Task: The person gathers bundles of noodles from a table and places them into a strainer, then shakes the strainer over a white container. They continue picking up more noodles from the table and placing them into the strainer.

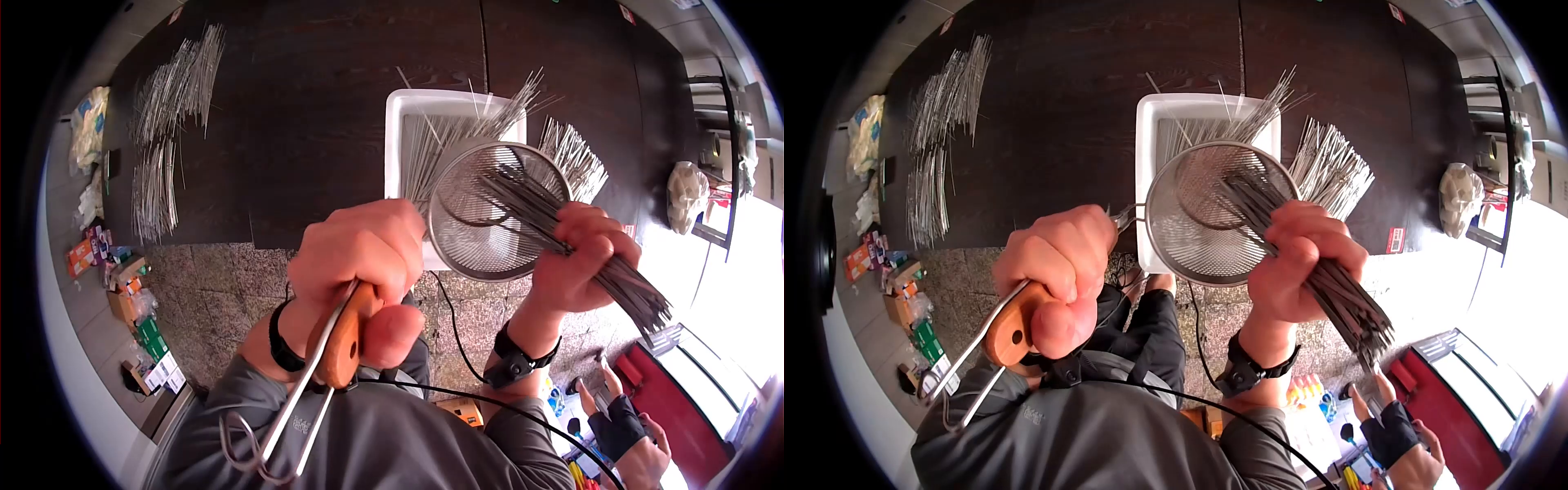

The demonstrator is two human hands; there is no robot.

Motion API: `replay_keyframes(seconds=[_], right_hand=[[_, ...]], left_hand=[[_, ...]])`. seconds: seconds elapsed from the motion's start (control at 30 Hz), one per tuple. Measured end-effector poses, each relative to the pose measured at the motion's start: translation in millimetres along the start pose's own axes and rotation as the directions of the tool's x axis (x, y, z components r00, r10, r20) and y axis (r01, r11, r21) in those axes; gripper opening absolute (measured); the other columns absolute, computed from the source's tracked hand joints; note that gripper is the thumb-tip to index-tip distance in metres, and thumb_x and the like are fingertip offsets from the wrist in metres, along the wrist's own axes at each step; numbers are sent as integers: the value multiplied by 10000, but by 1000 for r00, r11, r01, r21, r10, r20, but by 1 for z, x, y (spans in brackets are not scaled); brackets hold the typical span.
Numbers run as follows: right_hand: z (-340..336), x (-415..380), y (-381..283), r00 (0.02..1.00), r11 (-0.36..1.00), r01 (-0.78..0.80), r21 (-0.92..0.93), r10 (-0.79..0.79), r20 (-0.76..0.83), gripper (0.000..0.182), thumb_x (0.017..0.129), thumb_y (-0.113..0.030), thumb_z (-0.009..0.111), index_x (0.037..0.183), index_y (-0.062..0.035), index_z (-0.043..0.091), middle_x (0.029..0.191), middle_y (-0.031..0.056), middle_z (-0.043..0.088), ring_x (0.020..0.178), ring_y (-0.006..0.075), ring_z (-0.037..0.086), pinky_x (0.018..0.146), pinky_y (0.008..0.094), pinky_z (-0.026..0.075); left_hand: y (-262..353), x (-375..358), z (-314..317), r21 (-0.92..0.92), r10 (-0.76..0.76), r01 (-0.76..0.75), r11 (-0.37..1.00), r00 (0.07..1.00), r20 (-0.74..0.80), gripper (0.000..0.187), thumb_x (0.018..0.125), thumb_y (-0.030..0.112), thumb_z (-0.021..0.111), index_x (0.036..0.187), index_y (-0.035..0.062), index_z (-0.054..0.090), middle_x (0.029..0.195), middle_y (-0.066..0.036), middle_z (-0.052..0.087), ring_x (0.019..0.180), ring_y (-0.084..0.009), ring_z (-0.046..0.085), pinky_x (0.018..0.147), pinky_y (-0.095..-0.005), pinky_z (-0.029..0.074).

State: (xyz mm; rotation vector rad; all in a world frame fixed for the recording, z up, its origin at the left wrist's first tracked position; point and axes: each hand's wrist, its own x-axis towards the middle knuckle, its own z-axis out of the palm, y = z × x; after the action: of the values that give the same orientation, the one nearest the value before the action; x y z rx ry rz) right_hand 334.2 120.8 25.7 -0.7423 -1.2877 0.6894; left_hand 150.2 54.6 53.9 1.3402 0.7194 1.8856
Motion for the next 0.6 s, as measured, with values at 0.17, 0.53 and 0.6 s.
replay_keyframes(seconds=[0.17,0.53,0.6], right_hand=[[1,2,0,998,998,62,20,-62,-27,243,864,-139,631,898,-29,417,712,130,559,626,206,549,651,383,502],[-6,-26,2,984,993,-108,52,99,150,184,869,-25,564,985,-13,423,788,119,582,728,229,600,796,421,499],[-1,-24,-1,994,996,-86,1,86,66,174,887,-57,560,900,-21,390,686,117,559,612,212,570,648,371,507]], left_hand=[[4,4,8,0,-73,73,997,996,-41,264,828,226,620,718,75,434,588,-29,445,485,-129,358,476,-295,284],[-6,1,8,47,-107,112,993,990,-90,216,737,40,675,673,48,470,587,-46,520,472,-97,462,421,-219,338],[-5,1,10,93,-102,106,990,994,-45,210,724,29,671,660,44,472,583,-45,517,461,-97,460,416,-221,337]])
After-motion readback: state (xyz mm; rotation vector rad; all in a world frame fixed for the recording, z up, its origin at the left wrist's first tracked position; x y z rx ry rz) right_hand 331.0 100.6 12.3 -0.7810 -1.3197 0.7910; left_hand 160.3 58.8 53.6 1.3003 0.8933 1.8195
